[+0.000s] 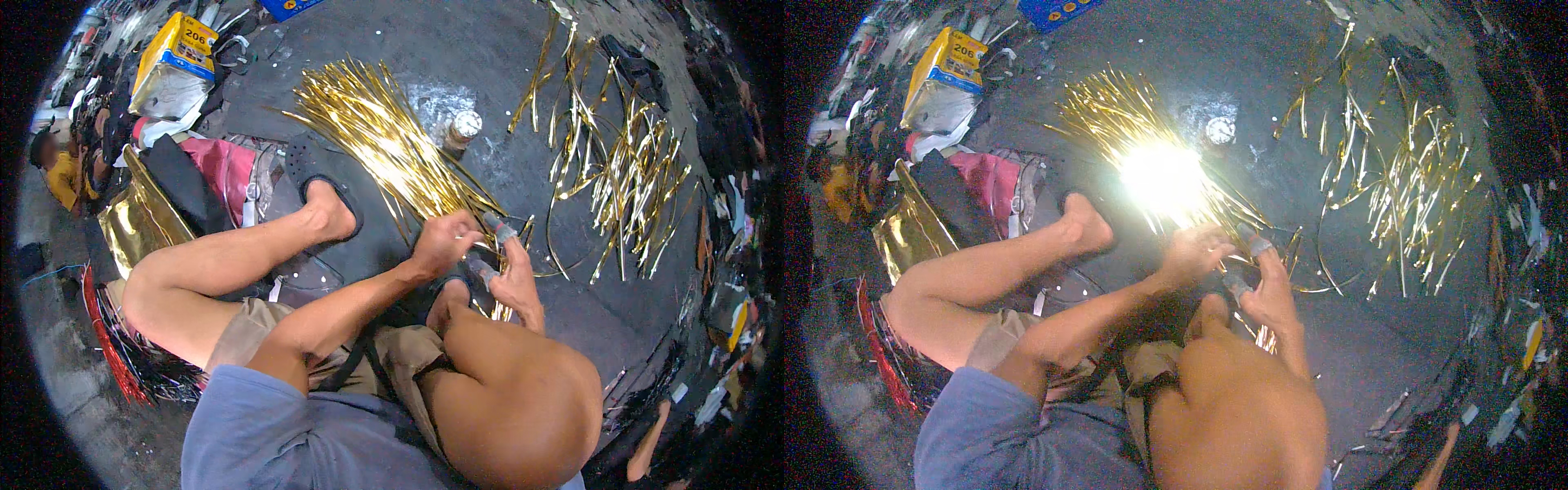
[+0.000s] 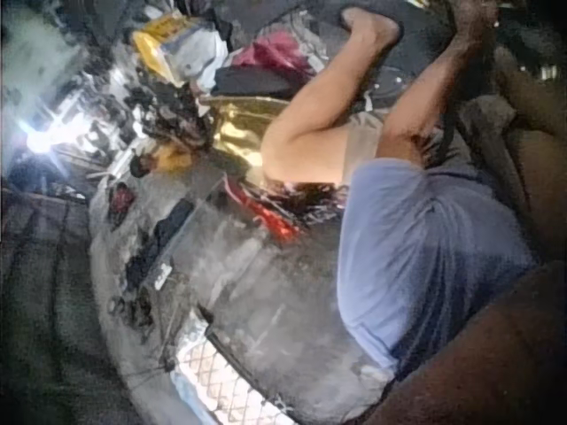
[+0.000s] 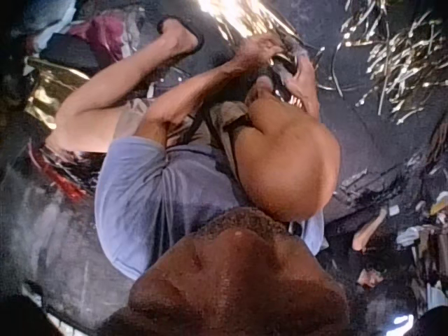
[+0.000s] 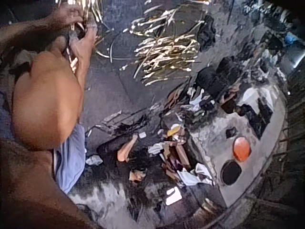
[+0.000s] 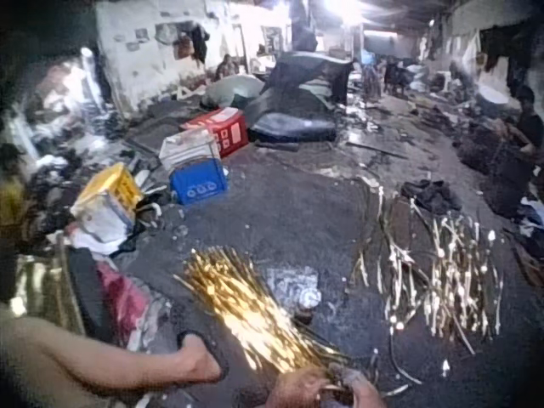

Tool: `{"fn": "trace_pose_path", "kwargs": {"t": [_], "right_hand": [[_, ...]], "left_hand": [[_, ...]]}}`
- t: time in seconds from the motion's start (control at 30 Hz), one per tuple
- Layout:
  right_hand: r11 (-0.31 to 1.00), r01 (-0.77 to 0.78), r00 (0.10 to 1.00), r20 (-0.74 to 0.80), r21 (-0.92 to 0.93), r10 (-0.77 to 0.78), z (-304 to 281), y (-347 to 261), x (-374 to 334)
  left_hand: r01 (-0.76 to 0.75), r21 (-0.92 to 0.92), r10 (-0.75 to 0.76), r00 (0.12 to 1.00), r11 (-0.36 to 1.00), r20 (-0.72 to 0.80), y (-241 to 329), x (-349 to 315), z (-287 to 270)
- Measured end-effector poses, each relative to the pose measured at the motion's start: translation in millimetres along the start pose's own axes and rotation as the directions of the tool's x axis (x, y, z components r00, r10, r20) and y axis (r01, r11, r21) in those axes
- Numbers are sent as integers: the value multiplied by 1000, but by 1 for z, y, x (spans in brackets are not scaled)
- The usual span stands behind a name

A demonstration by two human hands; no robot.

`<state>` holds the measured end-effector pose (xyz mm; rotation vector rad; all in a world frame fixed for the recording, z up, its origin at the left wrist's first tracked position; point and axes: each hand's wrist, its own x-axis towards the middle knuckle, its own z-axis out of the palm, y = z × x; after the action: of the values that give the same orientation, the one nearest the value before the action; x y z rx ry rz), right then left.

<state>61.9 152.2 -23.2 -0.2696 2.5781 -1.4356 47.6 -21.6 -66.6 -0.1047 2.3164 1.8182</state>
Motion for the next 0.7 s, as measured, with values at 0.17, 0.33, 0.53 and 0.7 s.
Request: {"fn": "trace_pose_path", "kwargs": {"t": [0.17,0.33,0.53,0.7], "right_hand": [[988,-35,996,-79,149,47,-39,-19,5],[983,68,956,-269,-173,-114,-81,-74,7],[927,192,857,-406,-321,-318,-70,-89,8],[943,204,827,-470,-263,-309,-59,-76,8]], "left_hand": [[-349,-10,344,918,937,199,81,23,-22],[-32,-392,106,980,920,170,133,24,-14],[29,-421,23,993,907,116,147,18,-7],[199,-718,-133,980,666,149,131,11,5]]}}
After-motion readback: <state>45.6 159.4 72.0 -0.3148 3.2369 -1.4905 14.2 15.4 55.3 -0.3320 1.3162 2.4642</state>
